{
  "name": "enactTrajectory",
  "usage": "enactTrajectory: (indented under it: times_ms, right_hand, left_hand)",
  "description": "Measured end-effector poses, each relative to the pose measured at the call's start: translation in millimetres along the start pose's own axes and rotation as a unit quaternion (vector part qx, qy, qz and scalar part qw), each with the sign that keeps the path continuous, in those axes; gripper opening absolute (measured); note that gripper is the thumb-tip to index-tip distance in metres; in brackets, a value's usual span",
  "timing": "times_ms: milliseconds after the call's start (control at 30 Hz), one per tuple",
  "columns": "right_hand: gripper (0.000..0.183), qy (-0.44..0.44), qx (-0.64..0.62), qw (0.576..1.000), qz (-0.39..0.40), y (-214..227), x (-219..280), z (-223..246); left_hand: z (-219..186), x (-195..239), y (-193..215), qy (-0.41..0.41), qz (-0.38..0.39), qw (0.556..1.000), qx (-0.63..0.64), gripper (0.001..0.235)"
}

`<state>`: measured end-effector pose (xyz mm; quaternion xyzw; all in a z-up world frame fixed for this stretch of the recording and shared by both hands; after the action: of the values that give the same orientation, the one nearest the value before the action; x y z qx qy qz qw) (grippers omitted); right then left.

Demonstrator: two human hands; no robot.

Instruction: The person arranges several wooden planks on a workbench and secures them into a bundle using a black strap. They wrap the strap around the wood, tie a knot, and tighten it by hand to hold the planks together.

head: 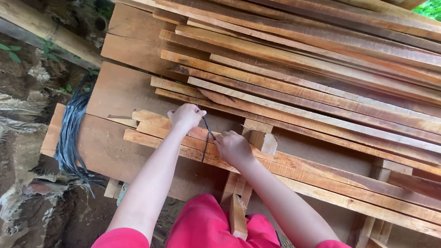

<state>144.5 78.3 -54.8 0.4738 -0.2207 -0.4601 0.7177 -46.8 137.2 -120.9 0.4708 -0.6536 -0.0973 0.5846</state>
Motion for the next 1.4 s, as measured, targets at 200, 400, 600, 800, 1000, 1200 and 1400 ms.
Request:
enactTrajectory:
  times_ms: [200, 400, 600, 800, 1000, 1200, 1400]
  right_hand:
    - [0.016, -0.111, -0.215, 0.97, 0.007, -2, 19, -22]
    - [0.014, -0.078, -0.111, 0.987, -0.084, 69, 79, -18]
    - [0.091, -0.192, 0.074, 0.978, -0.041, 81, 155, -74]
    - [0.102, -0.226, 0.148, 0.962, 0.032, 67, 163, -79]
    - [0.108, -0.233, 0.154, 0.958, 0.062, 47, 170, -92]
    - [0.106, -0.232, 0.133, 0.962, 0.048, 50, 167, -89]
    - [0.04, -0.095, -0.045, 0.99, -0.091, 91, 164, -68]
  left_hand:
    - [19, 5, -14, -0.098, -0.153, 0.982, -0.042, 0.03]
    - [-25, 111, -13, -0.312, -0.343, 0.886, -0.029, 0.064]
    - [-35, 158, -83, -0.352, -0.178, 0.903, -0.17, 0.13]
    - [-35, 148, -98, -0.319, -0.191, 0.899, -0.234, 0.111]
    - [-29, 142, -107, -0.306, -0.168, 0.907, -0.236, 0.115]
    - [-29, 142, -104, -0.29, -0.174, 0.912, -0.232, 0.116]
    - [-16, 179, -107, -0.322, -0.215, 0.907, -0.164, 0.105]
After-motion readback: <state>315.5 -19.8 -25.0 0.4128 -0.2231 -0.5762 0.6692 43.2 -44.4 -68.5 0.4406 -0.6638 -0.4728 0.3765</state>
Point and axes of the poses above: each hand's wrist, its own x-axis away from the middle knuckle, its own y-axis out of the back of the hand, z = x × y, the point moved 7 cm from there along -x, towards the middle knuckle, and after that the axes turned 9 degrees about -y, right-handed, at the moved point
